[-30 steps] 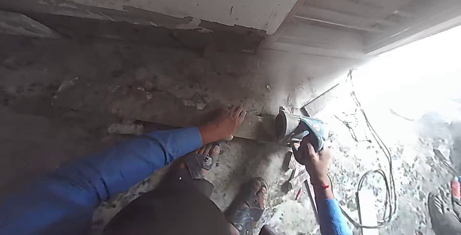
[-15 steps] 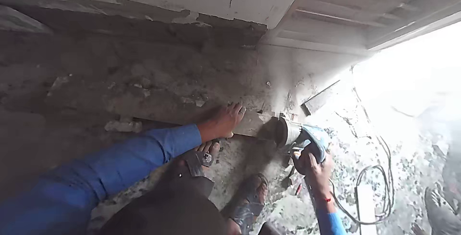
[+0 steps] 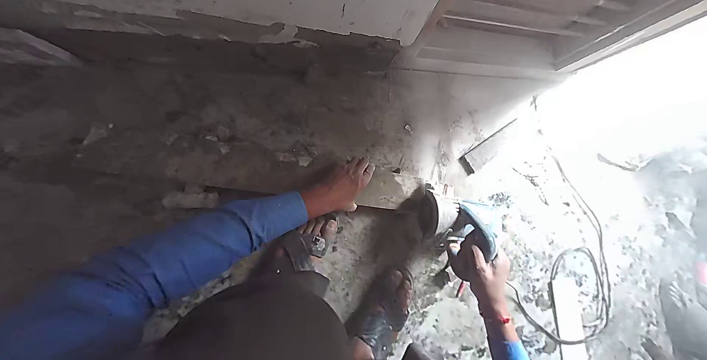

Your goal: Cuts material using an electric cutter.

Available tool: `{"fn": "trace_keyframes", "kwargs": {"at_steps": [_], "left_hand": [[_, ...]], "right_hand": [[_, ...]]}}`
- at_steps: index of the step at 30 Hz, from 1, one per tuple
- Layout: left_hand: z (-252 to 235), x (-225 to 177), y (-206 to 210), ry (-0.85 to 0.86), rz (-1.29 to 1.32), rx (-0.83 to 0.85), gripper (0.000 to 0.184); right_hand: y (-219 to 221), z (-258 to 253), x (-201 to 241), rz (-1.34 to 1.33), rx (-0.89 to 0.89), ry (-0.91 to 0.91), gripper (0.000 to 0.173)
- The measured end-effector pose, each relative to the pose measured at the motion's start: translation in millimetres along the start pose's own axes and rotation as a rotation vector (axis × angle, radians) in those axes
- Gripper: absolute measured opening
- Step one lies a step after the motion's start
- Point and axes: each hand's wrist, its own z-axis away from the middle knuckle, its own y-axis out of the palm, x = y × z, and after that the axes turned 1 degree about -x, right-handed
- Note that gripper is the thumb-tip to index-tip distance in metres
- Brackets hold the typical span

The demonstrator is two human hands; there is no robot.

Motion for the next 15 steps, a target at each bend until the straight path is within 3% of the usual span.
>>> {"fn": "trace_keyframes", "kwargs": {"at_steps": [15], "left_hand": [[3, -4, -6, -0.011, 0.025, 0.002, 0.102]], "right_hand": [[19, -45, 1, -0.006, 0.006, -0.068, 0.048]]}}
